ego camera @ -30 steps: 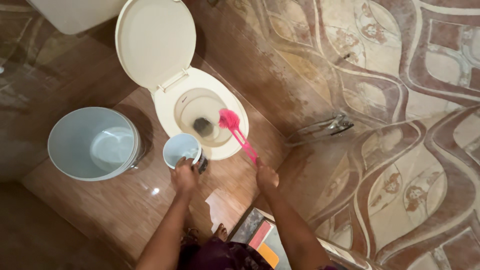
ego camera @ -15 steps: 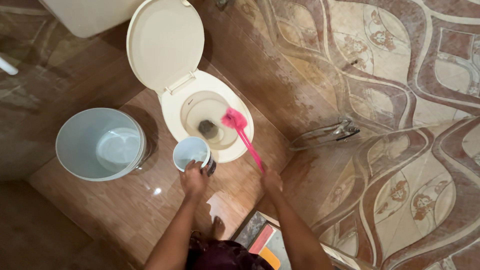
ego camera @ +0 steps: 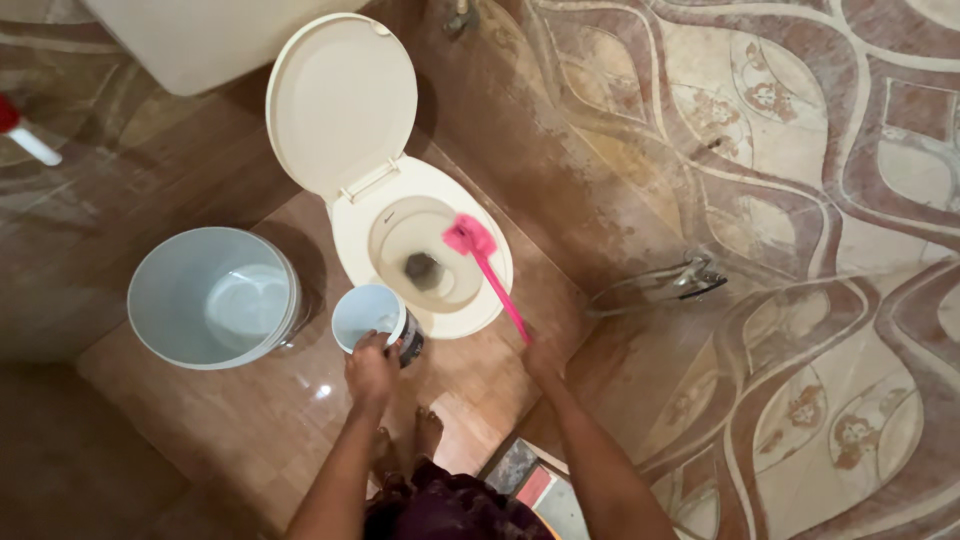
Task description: The person scrubs the inside of a toilet bowl with a brush and pours water from a cup into the toilet bowl.
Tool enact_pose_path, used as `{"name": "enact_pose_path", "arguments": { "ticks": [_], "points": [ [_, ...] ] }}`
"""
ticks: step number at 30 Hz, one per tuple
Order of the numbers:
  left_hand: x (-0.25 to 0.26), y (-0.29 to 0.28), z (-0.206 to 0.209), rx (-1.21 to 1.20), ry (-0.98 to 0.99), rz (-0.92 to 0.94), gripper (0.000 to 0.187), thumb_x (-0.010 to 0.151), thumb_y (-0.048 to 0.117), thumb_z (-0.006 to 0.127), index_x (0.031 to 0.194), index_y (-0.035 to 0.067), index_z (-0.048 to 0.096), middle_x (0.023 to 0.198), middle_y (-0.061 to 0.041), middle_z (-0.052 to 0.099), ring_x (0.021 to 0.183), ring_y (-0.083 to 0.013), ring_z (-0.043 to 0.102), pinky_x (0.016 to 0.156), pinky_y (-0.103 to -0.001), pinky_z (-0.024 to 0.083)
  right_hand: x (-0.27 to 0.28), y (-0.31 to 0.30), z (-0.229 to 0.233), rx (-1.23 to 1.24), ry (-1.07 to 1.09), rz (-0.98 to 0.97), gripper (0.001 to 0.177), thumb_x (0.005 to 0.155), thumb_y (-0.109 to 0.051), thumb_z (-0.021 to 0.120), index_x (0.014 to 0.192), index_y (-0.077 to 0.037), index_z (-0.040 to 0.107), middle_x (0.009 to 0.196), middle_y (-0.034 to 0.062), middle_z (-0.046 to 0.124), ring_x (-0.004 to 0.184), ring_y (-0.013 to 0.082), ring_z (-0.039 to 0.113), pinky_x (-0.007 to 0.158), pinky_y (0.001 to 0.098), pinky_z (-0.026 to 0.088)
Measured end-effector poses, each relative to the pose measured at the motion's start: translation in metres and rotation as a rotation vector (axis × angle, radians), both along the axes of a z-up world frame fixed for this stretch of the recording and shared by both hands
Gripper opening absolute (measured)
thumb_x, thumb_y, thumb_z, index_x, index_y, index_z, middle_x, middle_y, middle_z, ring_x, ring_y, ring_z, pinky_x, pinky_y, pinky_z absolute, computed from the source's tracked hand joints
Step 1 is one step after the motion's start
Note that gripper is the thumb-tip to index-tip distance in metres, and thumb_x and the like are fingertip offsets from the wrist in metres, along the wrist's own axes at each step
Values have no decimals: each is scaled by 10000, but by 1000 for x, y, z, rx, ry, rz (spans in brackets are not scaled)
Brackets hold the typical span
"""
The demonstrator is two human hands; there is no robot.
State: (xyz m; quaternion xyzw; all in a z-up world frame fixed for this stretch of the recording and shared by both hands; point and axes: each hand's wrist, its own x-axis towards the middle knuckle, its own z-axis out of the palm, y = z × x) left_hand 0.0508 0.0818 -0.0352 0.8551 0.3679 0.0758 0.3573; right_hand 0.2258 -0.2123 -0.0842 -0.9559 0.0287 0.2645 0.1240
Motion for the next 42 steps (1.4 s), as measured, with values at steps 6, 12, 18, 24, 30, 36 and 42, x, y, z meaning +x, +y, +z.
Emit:
{"name": "enact_pose_path", "arguments": {
  "ticks": [6, 12, 18, 24, 30, 36, 42],
  "points": [
    [10, -4, -20, 74, -31, -38, 211, 879, 243, 728, 1010, 84, 773, 1207, -177, 714, 1190, -362, 611, 1012, -484, 461, 36, 36, -20, 85, -68, 95, 771, 812, 0, 523, 1481, -383, 508, 1320, 195, 650, 1207, 386, 629, 1060, 463, 493],
    [15, -4, -25, 69, -59, -25, 204, 881, 206, 711, 1018, 66, 769, 1129, -156, 741, 1227, -323, 625, 1043, -478, 446, -3, -13, 0, 142, -112, 129, 741, 835, 5, 504, 1494, -331, 551, 1112, 280, 694, 1007, 417, 702, 881, 507, 555],
    [25, -5, -27, 80, -52, 63, 181, 887, 213, 727, 987, 68, 770, 1125, -158, 741, 1203, -322, 632, 1036, -476, 449, 39, 48, -28, 199, -150, 170, 688, 869, -67, 565, 1512, -308, 519, 1071, 249, 729, 945, 404, 719, 837, 481, 575],
    [16, 0, -32, 108, -67, 124, 199, 892, 220, 737, 999, 55, 768, 1158, -169, 738, 1196, -330, 642, 1041, -481, 451, 73, 117, -41, 209, -10, -32, 734, 842, -22, 553, 1504, -337, 517, 1261, 199, 689, 1159, 362, 668, 1013, 446, 520],
    [17, 2, -34, 34, -55, 217, 233, 864, 227, 751, 1037, 75, 786, 1211, -186, 717, 1181, -363, 635, 1032, -477, 460, 69, 158, -22, 221, -67, 145, 705, 865, -33, 540, 1524, -276, 495, 1270, 212, 698, 1203, 374, 663, 1047, 450, 524],
    [21, 4, -36, 106, -55, 175, 234, 887, 250, 743, 1046, 82, 779, 1196, -167, 734, 1217, -337, 639, 1062, -480, 453, 37, 190, 30, 11, 156, 242, 721, 943, -63, 503, 1561, -418, 396, 1358, 177, 633, 1256, 387, 611, 1084, 494, 477],
    [9, 16, -32, 52, -54, 251, 232, 891, 257, 733, 1057, 104, 784, 1251, -174, 718, 1189, -342, 643, 1033, -459, 480, 60, 201, 27, 31, 126, 107, 686, 972, -95, 491, 1567, -421, 389, 1376, 153, 647, 1254, 367, 638, 1062, 489, 519]
  ]
}}
